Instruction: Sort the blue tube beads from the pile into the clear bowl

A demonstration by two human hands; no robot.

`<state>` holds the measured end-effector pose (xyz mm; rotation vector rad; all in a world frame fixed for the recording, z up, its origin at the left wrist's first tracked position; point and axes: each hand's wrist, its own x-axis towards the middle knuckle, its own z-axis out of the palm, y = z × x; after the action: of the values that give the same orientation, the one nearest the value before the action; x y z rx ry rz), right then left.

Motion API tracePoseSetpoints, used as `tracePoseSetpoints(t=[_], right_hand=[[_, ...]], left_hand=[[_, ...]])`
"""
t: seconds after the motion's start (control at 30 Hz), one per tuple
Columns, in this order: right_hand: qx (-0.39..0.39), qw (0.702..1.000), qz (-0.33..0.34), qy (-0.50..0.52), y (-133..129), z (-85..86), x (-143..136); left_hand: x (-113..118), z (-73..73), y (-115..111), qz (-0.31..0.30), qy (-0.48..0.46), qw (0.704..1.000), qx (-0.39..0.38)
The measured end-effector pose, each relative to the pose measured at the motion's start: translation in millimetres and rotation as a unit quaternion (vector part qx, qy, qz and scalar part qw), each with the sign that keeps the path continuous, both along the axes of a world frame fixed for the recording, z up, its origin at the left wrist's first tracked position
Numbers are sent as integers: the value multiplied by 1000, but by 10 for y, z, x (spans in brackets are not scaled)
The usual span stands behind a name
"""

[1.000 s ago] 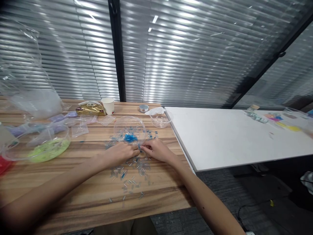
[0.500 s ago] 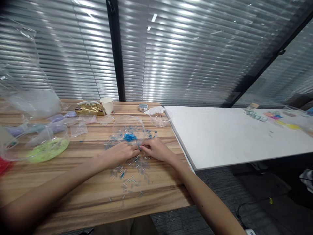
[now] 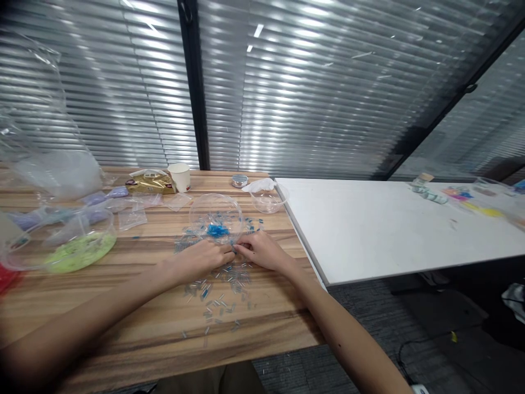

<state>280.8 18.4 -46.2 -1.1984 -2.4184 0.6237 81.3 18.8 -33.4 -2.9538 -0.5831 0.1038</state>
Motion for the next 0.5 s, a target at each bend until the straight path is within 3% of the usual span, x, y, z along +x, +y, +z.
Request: tracePoseSetpoints(t=[0.23,0.5], right_hand=[[-3,1000,-2,2,-11,19,-8],[3,1000,-8,-2,-8,19,-6]], left_hand=[[8,28,-6,7,14,1000,-14],[-14,2,2,-1,-56,998,-35]])
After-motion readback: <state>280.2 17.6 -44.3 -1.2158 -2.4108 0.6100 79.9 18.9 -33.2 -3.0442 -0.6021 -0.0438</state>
